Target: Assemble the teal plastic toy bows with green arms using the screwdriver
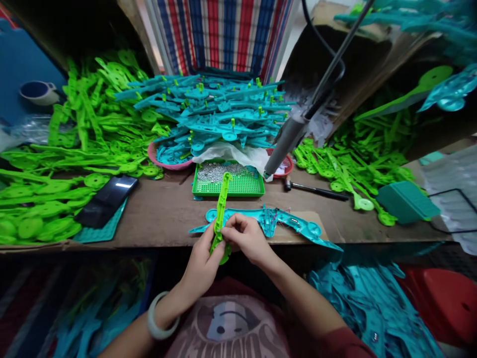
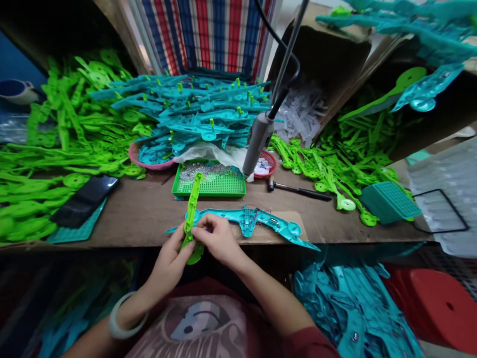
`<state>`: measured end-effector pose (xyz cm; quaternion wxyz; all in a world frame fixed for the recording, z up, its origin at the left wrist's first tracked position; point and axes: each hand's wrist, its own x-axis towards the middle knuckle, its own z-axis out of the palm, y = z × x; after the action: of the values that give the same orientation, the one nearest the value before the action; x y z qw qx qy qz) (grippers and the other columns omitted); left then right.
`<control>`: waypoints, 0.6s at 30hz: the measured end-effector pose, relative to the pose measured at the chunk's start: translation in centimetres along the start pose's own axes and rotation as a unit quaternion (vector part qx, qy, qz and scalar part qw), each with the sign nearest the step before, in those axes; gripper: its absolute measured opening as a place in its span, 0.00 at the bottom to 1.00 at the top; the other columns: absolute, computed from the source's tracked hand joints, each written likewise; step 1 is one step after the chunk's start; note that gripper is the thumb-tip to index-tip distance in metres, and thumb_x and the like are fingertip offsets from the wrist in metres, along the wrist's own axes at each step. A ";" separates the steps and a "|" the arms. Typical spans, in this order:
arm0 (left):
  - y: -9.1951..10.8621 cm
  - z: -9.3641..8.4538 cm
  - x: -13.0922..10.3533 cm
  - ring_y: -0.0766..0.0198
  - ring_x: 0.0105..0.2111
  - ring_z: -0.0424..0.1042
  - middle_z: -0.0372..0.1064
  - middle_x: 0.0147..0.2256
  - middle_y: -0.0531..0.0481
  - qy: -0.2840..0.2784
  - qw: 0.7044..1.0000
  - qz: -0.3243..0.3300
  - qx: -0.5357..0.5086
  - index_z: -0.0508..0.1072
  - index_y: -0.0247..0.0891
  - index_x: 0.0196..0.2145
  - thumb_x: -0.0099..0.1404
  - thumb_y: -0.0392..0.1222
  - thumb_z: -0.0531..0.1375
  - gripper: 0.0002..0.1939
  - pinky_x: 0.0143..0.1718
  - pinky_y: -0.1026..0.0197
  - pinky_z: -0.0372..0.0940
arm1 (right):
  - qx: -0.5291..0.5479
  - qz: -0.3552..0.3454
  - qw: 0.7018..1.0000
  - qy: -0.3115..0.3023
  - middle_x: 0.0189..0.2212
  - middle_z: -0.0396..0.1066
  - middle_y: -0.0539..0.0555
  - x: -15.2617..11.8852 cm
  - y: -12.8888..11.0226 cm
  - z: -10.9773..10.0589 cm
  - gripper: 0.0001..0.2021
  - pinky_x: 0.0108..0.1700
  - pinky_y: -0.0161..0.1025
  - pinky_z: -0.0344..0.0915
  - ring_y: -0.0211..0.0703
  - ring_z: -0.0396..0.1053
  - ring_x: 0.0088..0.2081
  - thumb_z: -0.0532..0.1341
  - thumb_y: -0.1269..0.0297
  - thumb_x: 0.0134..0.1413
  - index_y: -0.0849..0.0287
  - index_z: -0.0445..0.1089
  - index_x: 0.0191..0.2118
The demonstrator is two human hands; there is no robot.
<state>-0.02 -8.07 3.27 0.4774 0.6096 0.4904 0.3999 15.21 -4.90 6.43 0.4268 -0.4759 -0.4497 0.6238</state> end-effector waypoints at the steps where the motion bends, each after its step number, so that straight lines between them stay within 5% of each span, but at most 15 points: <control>1: -0.1 0.0 0.0 0.53 0.61 0.67 0.68 0.61 0.42 0.002 1.000 0.004 0.000 0.64 0.38 0.65 0.71 0.42 0.56 0.26 0.63 0.53 0.61 | 0.002 -0.001 1.000 0.003 0.21 0.64 0.45 0.0 0.1 0.0 0.11 0.24 0.32 0.57 0.33 0.60 0.23 0.66 0.59 0.46 0.58 0.66 0.26; 6: -0.2 0.0 0.1 0.52 0.60 0.69 0.71 0.59 0.44 0.017 0.999 -0.002 -0.037 0.69 0.39 0.62 0.71 0.48 0.57 0.25 0.61 0.53 0.63 | 0.013 0.000 1.000 0.007 0.20 0.65 0.45 -0.2 0.2 0.2 0.12 0.23 0.32 0.55 0.33 0.59 0.22 0.67 0.57 0.47 0.57 0.65 0.26; 12: 0.4 0.0 0.6 0.56 0.40 0.78 0.80 0.43 0.45 0.038 0.997 -0.049 -0.053 0.78 0.36 0.52 0.71 0.55 0.57 0.23 0.43 0.59 0.72 | -0.018 -0.033 0.999 0.017 0.20 0.64 0.45 -0.7 0.1 0.5 0.11 0.26 0.33 0.57 0.33 0.59 0.23 0.64 0.59 0.51 0.58 0.64 0.26; 18: 0.1 -1.9 2.5 0.59 0.35 0.78 0.80 0.36 0.46 0.112 0.986 0.043 0.116 0.80 0.36 0.43 0.74 0.52 0.54 0.19 0.39 0.60 0.70 | -0.154 -0.091 0.983 0.050 0.37 0.69 0.51 -0.6 0.7 -2.1 0.13 0.36 0.36 0.65 0.36 0.68 0.32 0.67 0.61 0.50 0.58 0.70 0.41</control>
<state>-1.34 -5.28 3.84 0.3283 0.6327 0.5570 0.4262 17.28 -5.32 5.59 0.4250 -0.5237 -0.5598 0.4814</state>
